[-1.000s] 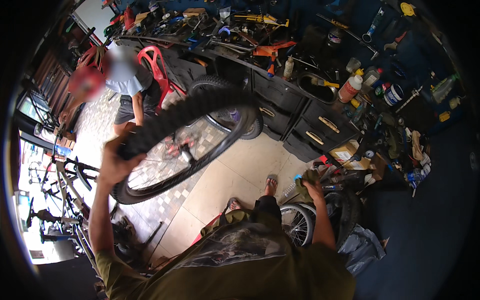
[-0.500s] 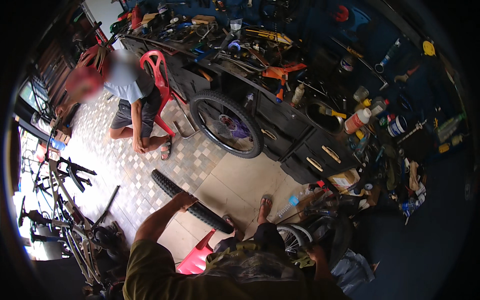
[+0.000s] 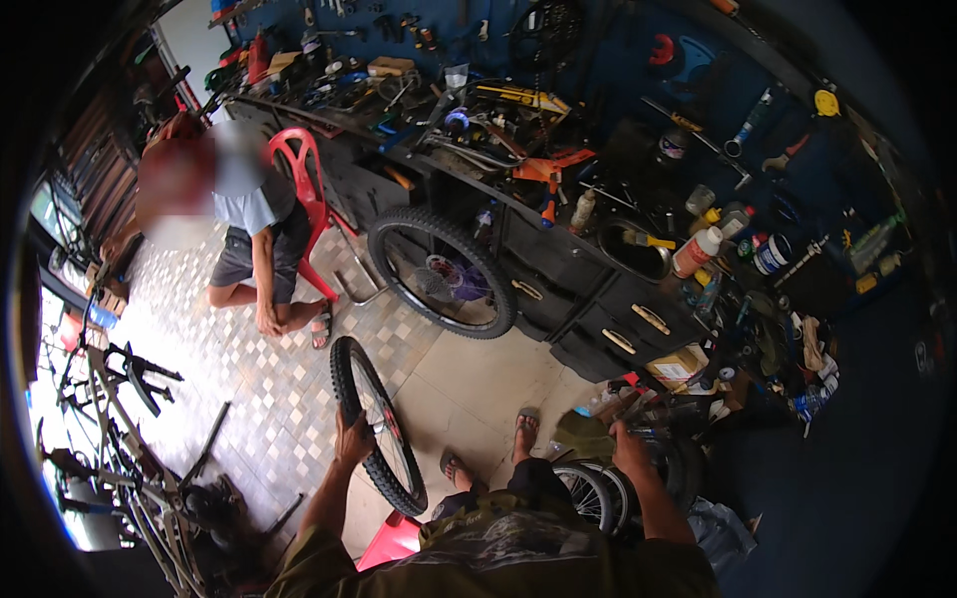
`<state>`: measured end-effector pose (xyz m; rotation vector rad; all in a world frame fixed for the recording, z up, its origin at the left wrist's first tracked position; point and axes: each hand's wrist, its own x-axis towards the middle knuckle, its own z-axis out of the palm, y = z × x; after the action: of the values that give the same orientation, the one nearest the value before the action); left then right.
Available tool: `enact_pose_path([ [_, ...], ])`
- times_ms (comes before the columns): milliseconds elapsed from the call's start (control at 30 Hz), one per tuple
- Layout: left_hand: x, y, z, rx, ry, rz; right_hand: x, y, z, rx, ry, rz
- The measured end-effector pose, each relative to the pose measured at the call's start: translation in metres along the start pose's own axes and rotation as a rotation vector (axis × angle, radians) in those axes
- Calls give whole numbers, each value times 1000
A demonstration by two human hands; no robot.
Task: The person sits on the floor and cleans the cassette and spokes of a bicycle wheel using a rag. They then stand, wipe the tire and rim, and place the wheel on a workbench before searching through a cluttered toolbox.
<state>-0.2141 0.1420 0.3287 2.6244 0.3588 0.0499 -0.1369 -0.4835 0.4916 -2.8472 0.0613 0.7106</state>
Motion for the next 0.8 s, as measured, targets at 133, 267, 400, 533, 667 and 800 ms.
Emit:
enact_pose_path([
  [133, -12, 34, -2, 16, 108, -205, -4, 28, -3, -2, 216, 99],
  [267, -4, 54, 11, -107, 177, -1012, -20, 28, -27, 146, 166, 111],
  [400, 9, 9, 4, -195, 147, -779, -32, 34, -41, 768, 303, -146],
  [533, 29, 18, -46, -80, 151, -662, -27, -18, -86, 1434, 287, -218],
  [667, 38, 98, -122, -91, 154, -374, -17, -21, -84, 2028, 171, -235],
  [800, 25, 167, -216, -225, 169, -163, 12, -44, -59, 1979, 31, -308],
])
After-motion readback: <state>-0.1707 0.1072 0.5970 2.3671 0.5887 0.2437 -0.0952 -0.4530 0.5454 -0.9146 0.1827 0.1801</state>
